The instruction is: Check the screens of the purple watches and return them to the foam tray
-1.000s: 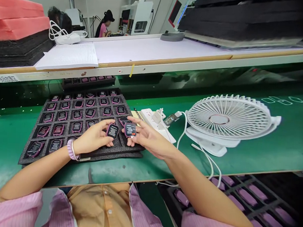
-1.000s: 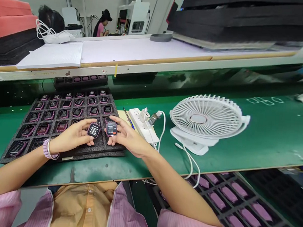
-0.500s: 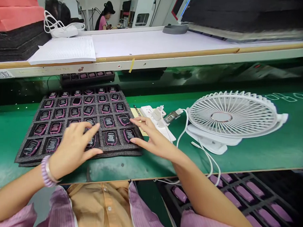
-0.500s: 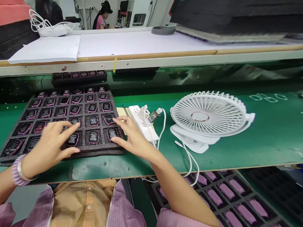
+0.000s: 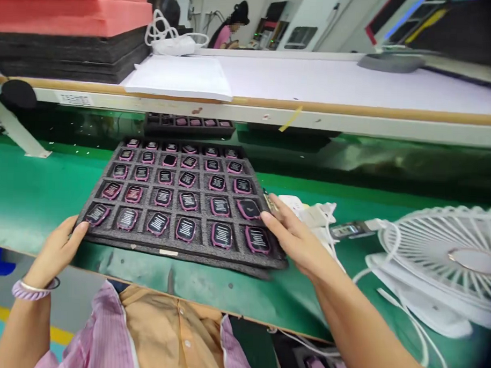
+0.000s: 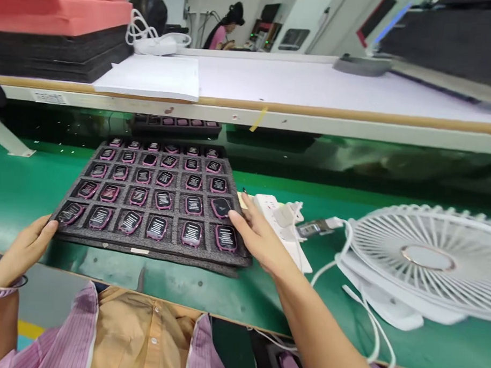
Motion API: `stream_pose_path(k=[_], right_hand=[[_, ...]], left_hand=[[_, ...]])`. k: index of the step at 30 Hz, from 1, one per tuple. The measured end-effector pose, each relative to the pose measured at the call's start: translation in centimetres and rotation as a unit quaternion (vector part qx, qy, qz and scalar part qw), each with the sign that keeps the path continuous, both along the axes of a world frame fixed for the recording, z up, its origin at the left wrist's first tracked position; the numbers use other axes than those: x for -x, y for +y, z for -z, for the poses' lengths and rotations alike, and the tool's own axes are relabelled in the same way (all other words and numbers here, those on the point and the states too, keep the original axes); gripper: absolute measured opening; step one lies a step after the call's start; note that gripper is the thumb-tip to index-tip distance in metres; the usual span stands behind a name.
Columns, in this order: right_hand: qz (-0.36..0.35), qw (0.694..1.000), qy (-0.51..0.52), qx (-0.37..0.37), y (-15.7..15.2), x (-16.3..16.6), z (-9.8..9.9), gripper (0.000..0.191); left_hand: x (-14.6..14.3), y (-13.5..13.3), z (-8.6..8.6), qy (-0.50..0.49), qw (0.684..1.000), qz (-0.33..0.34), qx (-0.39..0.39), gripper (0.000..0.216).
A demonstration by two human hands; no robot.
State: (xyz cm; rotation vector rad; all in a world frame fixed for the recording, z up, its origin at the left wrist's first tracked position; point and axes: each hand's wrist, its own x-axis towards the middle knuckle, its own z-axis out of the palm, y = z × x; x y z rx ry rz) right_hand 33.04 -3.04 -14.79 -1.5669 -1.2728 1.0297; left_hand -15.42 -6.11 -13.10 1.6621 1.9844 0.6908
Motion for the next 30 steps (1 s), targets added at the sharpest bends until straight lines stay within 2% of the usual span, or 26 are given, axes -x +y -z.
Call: stream_pose_path(k=[2, 4, 6, 8, 10, 12, 16, 19, 22, 25, 27, 30], right_hand=[[0.058, 0.996, 0.064, 0.03, 0.2, 0.3, -0.9, 0.09], [0.081, 0.987, 0.123, 0.061, 0.5, 0.6, -2.0, 0.075], [0.058, 0.979, 0.164, 0.103, 0.9, 1.1, -3.1, 0.056], [0.033, 0.97, 0.188, 0.152, 1.4, 1.8, -4.1, 0.046], [0.025, 0.961, 0.196, 0.192, 1.6, 2.6, -5.1, 0.043], [0.017, 0.961, 0.185, 0.206, 1.5, 3.4, -6.0, 0.045], [-0.05, 0.968, 0.183, 0.162, 1.1, 6.2, -7.3, 0.055], [-0.114, 0.958, 0.23, 0.127, 1.3, 10.2, -7.7, 0.071], [-0.198, 0.94, 0.236, 0.149, 2.2, 15.2, -7.5, 0.079], [-0.277, 0.915, 0.227, 0.184, 3.3, 20.5, -6.5, 0.08], [-0.315, 0.895, 0.235, 0.211, 3.7, 24.0, -5.4, 0.078], [-0.347, 0.866, 0.261, 0.25, 3.5, 28.9, -3.5, 0.077]], left_hand=[[-0.1, -0.1, 0.5, -0.059, 0.997, -0.011, -0.042, 0.075], [0.1, 0.0, 0.8, -0.124, 0.99, -0.028, -0.059, 0.077], [0.4, 0.2, 1.0, -0.188, 0.979, -0.05, -0.061, 0.076], [0.5, 0.6, 1.1, -0.253, 0.96, -0.079, -0.088, 0.072], [0.4, 1.2, 1.1, -0.334, 0.928, -0.112, -0.124, 0.067], [0.4, 1.9, 0.8, -0.422, 0.88, -0.152, -0.158, 0.059], [1.7, 2.2, -0.4, -0.516, 0.785, -0.226, -0.258, 0.038], [4.5, 0.7, -1.0, -0.521, 0.736, -0.263, -0.344, 0.025], [8.2, -1.8, -0.8, -0.491, 0.696, -0.321, -0.414, 0.026], [12.2, -3.9, 0.1, -0.48, 0.651, -0.383, -0.447, 0.031], [14.8, -4.8, 0.9, -0.478, 0.636, -0.404, -0.452, 0.027], [17.6, -5.2, 2.6, -0.467, 0.629, -0.416, -0.463, 0.017]])
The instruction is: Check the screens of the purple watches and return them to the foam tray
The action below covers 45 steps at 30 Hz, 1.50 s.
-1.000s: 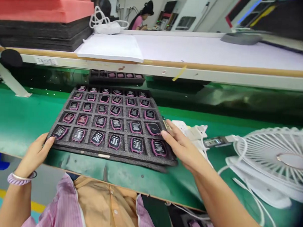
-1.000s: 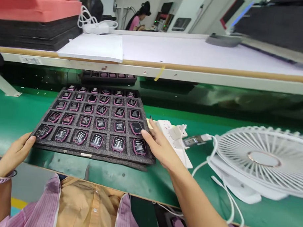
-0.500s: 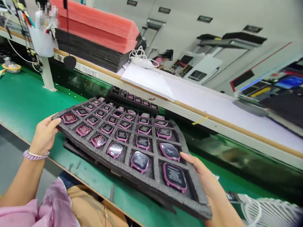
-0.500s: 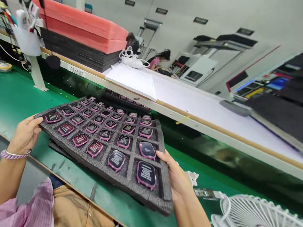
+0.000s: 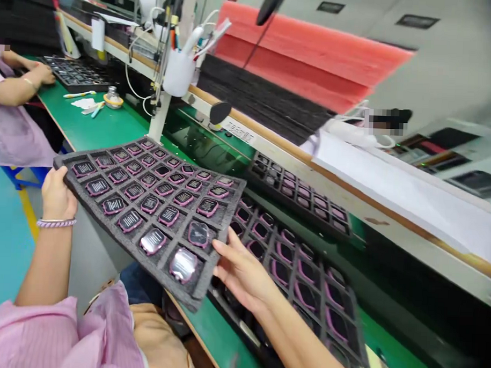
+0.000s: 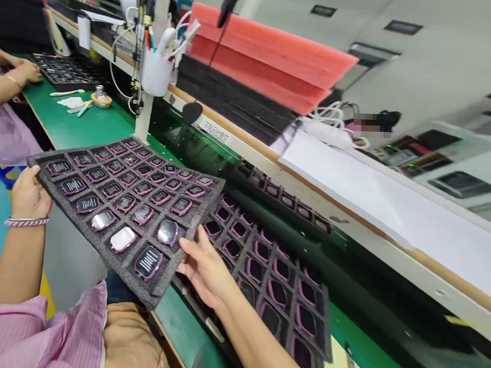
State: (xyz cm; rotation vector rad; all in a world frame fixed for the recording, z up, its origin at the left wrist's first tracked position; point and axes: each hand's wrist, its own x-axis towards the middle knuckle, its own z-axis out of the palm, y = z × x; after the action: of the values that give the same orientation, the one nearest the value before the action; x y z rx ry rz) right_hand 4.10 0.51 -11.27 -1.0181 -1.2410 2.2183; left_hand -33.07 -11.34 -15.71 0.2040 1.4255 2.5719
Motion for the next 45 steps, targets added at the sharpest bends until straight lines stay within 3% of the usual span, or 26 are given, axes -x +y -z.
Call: stream_pose_path(k=[2, 5, 10, 13, 15, 19, 25, 29, 32, 33, 34, 35, 36, 38, 40, 41, 42, 45], right_hand=[[-0.009, 1.0, 0.02, 0.022, -0.3, 3.1, 1.1, 0.08], [-0.024, 0.997, 0.051, 0.056, -0.4, 7.5, 2.3, 0.082], [-0.038, 0.994, 0.054, 0.09, 0.8, 13.6, 3.4, 0.057], [-0.043, 0.994, 0.031, 0.095, 1.8, 15.2, 3.4, 0.042], [-0.048, 0.994, 0.013, 0.096, 2.2, 15.1, 3.1, 0.049], [-0.037, 0.996, -0.021, 0.072, 2.1, 13.5, 1.6, 0.073], [-0.088, 0.996, 0.01, 0.004, 0.7, 9.4, -0.4, 0.072], [-0.159, 0.982, 0.015, -0.105, -0.4, 2.4, -1.4, 0.058], [-0.172, 0.956, -0.062, -0.23, -0.6, -4.2, -1.7, 0.05], [-0.166, 0.942, -0.095, -0.274, -0.4, -6.3, -1.6, 0.051], [-0.148, 0.924, -0.142, -0.321, -0.1, -8.4, -1.3, 0.052], [-0.119, 0.897, -0.194, -0.378, 0.4, -10.5, -0.8, 0.054], [-0.08, 0.858, -0.248, -0.443, 1.0, -12.7, -0.3, 0.056], [0.017, 0.742, -0.372, -0.558, 2.2, -17.1, 1.2, 0.061], [0.117, 0.628, -0.516, -0.571, 2.9, -21.4, 3.0, 0.066], [0.14, 0.596, -0.574, -0.544, 3.0, -23.3, 3.9, 0.068], [0.148, 0.592, -0.602, -0.515, 2.9, -24.9, 4.8, 0.067], [0.114, 0.652, -0.605, -0.442, 1.8, -27.2, 6.3, 0.066]], left_hand=[[0.4, 0.0, 1.4, 0.013, 0.999, -0.033, -0.01, 0.013], [-1.6, -0.2, 3.4, 0.041, 0.998, -0.049, -0.014, 0.026], [-5.3, 0.1, 5.5, 0.041, 0.998, -0.023, 0.049, 0.061], [-3.6, 1.4, 5.8, -0.021, 0.993, -0.07, 0.093, 0.076], [-1.4, 2.3, 5.8, -0.049, 0.985, -0.102, 0.128, 0.081], [2.2, 3.0, 6.0, -0.047, 0.978, -0.119, 0.164, 0.079], [2.9, 2.1, 6.1, -0.016, 0.972, -0.111, 0.208, 0.076], [0.0, 0.4, 4.5, 0.076, 0.962, -0.149, 0.216, 0.087], [-4.5, -0.3, 2.2, 0.325, 0.888, -0.289, 0.146, 0.071], [-6.3, -0.2, 1.4, 0.388, 0.863, -0.302, 0.114, 0.061], [-8.2, 0.1, 0.5, 0.454, 0.839, -0.284, 0.096, 0.051], [-9.9, 0.6, -0.3, 0.517, 0.82, -0.224, 0.103, 0.041], [-11.6, 1.2, -0.9, 0.579, 0.795, -0.121, 0.133, 0.036], [-14.5, 3.1, -1.6, 0.632, 0.73, 0.121, 0.231, 0.038], [-16.4, 5.3, -1.5, 0.617, 0.655, 0.282, 0.332, 0.06], [-17.0, 6.5, -1.1, 0.607, 0.631, 0.321, 0.36, 0.071], [-17.5, 7.6, -0.7, 0.599, 0.615, 0.346, 0.378, 0.08], [-18.0, 10.2, 0.4, 0.568, 0.594, 0.398, 0.408, 0.091]])
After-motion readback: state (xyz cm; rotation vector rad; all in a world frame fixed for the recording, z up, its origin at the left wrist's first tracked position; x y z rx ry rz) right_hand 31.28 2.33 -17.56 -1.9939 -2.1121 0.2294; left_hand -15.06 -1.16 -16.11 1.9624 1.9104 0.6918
